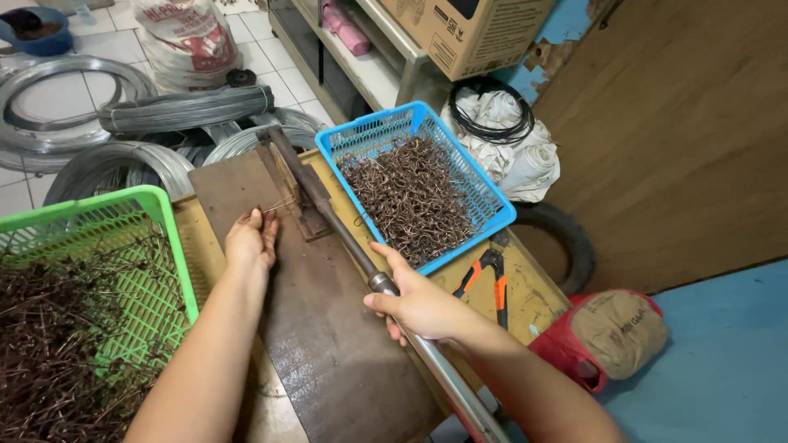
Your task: Bending small metal wires into a specific shape using a manual lever-operated jig
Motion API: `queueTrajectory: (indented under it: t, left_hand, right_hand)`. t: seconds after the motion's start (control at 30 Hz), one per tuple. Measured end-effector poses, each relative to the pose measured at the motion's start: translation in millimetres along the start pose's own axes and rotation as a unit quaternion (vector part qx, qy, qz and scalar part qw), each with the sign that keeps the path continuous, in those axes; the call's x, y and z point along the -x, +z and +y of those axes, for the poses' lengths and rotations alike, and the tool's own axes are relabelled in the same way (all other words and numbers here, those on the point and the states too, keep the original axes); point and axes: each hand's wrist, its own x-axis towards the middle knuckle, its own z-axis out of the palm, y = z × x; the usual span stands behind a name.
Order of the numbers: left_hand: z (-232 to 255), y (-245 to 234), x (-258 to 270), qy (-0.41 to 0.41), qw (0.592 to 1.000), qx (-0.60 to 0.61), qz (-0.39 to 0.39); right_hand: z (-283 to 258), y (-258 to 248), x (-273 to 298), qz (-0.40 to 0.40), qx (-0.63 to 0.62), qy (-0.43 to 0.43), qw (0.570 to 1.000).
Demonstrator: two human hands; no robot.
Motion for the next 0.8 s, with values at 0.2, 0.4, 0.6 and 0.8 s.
queueTrajectory:
  t: [0.2,0.4,0.6,0.8]
  left_hand:
    - [-15,22,-5,-0.019,1.0,0.007,-0.019]
    - [-27,28,-9,0.016,0.998,-0.058,-0.008]
    - [-27,25,5,-0.01,0.997,-0.065,-0.032]
    - [-38,49,19,0.033,0.985,-0.167,-0.02]
  right_hand:
    - [5,0,-2,0.005,-0.003,0.002,1.0]
    - [17,-1,-2,0.013,0.007,-0.003,1.0]
    - [39,3,-5,0.033,0.083,0.016,0.996]
    - [57,3,-10,0.061,0.078,0.021,0.995]
